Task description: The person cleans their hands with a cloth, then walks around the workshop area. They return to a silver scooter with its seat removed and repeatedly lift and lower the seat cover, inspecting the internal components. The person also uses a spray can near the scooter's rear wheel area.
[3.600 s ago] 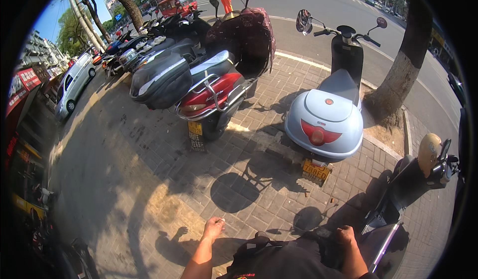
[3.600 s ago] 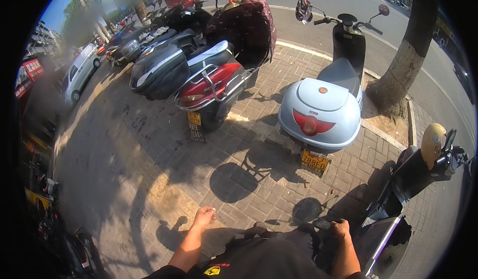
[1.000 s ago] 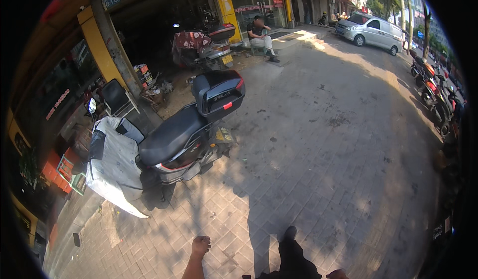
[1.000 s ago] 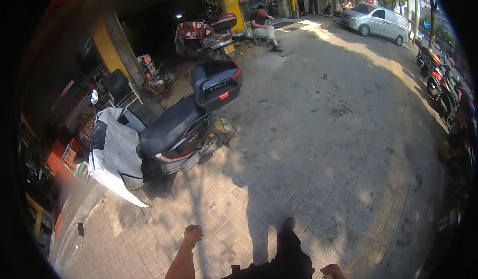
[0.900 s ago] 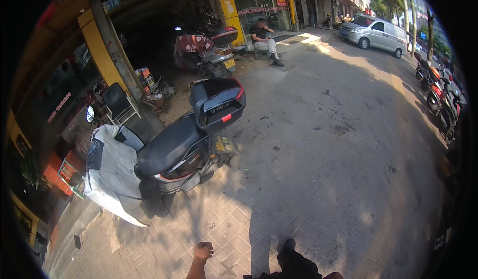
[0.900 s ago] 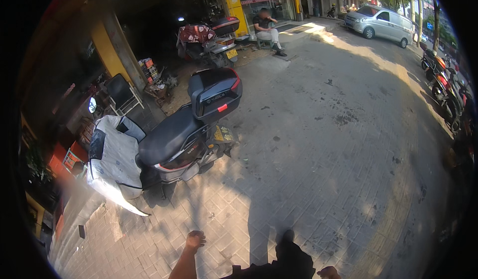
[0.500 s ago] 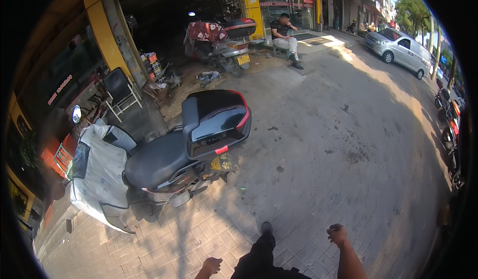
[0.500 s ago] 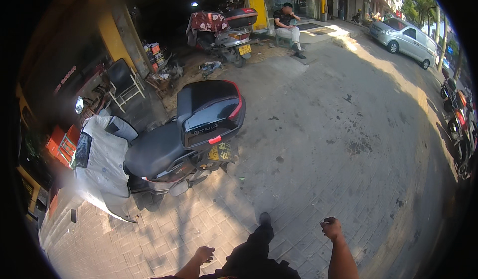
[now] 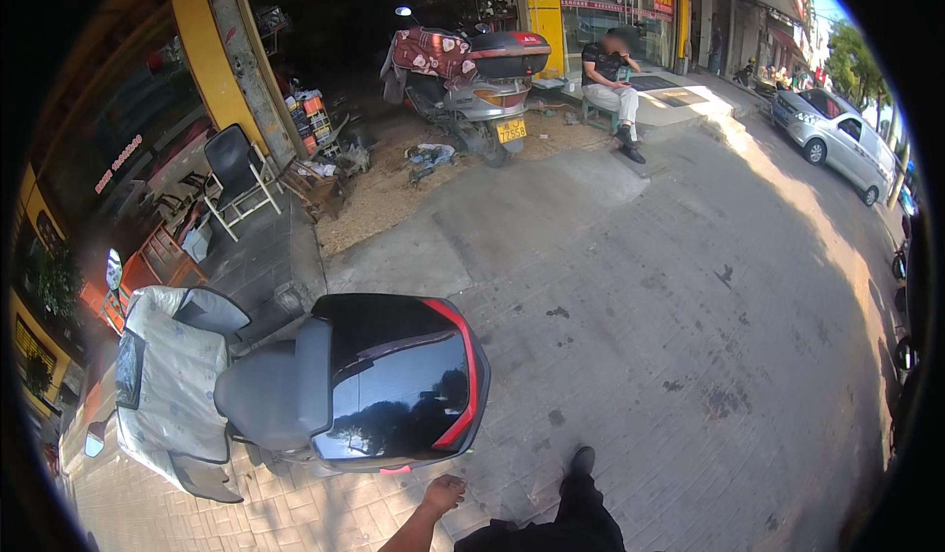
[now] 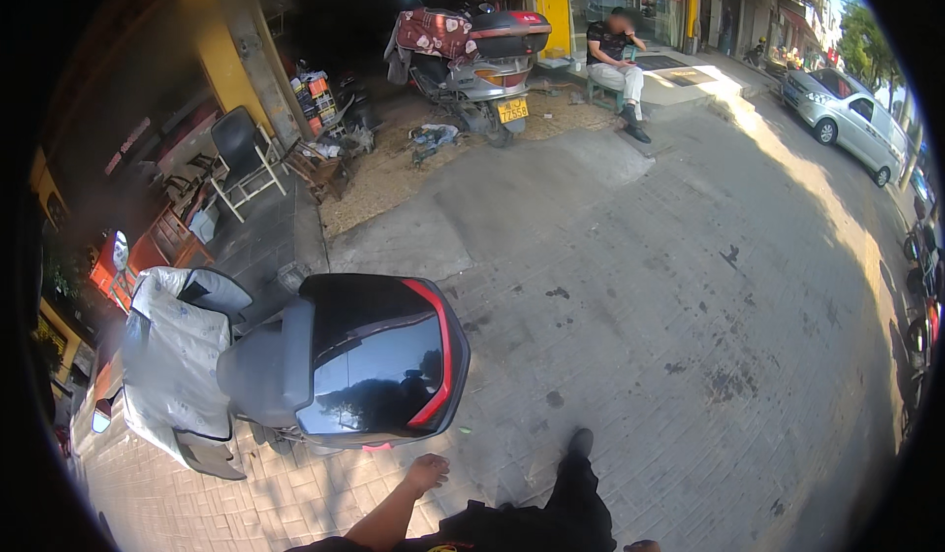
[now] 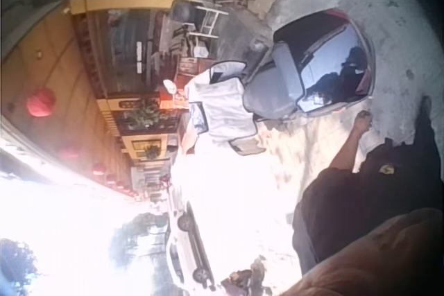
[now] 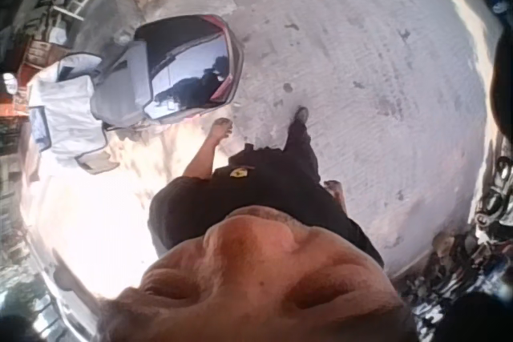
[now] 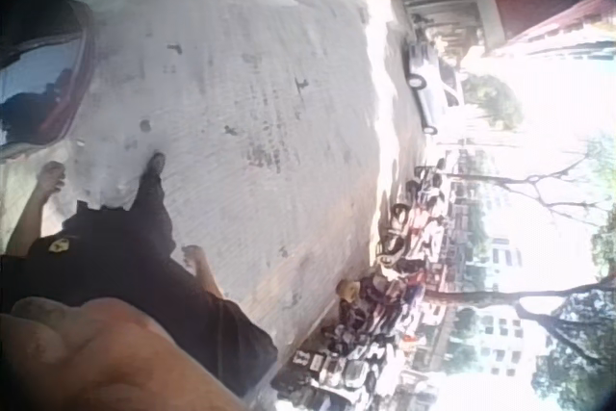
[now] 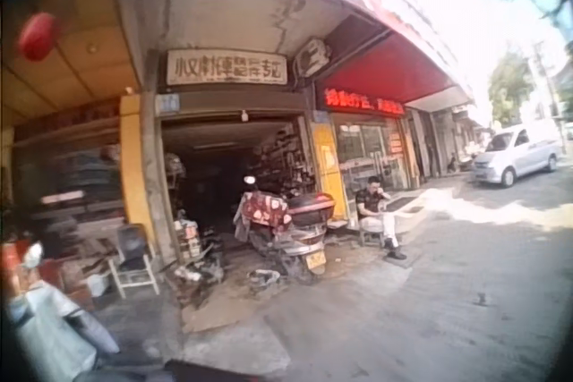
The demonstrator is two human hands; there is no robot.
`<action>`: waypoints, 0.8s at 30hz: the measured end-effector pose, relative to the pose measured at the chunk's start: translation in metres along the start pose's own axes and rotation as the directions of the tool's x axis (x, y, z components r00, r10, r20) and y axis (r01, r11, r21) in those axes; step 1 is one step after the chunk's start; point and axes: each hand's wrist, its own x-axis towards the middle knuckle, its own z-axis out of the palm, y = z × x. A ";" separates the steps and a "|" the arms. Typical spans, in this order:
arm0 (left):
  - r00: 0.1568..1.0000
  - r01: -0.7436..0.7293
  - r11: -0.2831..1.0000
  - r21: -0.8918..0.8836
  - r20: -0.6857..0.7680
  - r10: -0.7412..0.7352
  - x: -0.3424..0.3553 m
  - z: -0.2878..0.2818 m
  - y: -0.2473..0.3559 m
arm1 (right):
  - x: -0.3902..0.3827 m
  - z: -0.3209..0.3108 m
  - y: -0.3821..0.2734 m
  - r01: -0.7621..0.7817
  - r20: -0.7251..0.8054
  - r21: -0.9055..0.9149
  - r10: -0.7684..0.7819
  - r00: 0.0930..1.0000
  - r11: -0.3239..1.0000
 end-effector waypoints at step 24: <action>0.732 0.174 0.396 -0.902 -0.150 -0.664 0.282 0.071 0.190 | 0.153 0.000 -0.951 0.454 0.258 -0.677 -0.391 0.884 0.580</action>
